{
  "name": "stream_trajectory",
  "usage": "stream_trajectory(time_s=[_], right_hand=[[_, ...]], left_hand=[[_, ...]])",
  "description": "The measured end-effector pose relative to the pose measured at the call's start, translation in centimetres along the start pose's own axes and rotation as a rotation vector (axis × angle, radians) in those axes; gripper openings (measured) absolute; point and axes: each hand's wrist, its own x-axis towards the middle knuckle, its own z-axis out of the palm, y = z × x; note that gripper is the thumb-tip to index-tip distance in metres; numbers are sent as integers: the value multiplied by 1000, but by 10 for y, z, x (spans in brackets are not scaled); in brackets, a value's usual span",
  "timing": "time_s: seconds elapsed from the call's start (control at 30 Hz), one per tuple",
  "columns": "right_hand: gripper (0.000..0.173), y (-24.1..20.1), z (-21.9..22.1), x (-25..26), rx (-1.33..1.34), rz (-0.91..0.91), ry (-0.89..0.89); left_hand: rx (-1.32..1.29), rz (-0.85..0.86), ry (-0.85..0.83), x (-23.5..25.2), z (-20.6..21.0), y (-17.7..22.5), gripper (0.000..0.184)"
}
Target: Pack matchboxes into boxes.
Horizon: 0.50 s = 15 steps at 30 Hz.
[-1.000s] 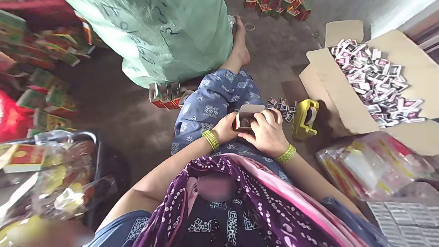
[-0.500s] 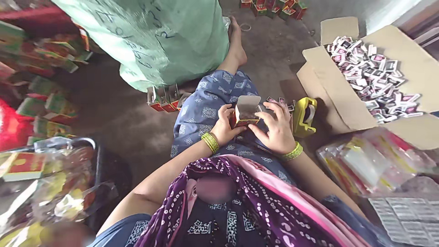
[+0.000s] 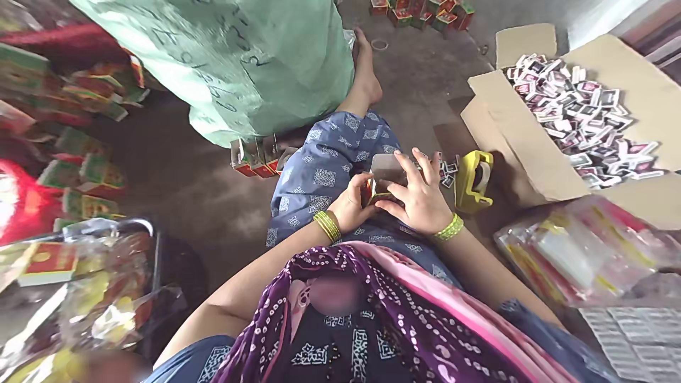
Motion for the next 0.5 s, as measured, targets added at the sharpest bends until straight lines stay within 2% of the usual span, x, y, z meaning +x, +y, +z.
stream_trajectory(time_s=[0.17,0.27,0.4,0.43,0.5], right_hand=[[66,-1,5,-3,-24,84,-50],[69,-2,8,-3,-13,153,-84],[78,0,3,2,-50,233,-232],[76,2,1,2,-22,238,-242],[63,8,-2,0,151,238,-111]], left_hand=[[34,52,-57,3,-3,2,66],[88,84,-88,3,-5,6,57],[28,100,-80,5,-4,2,49],[15,101,-73,5,-4,0,48],[-29,100,-43,6,-3,-5,47]])
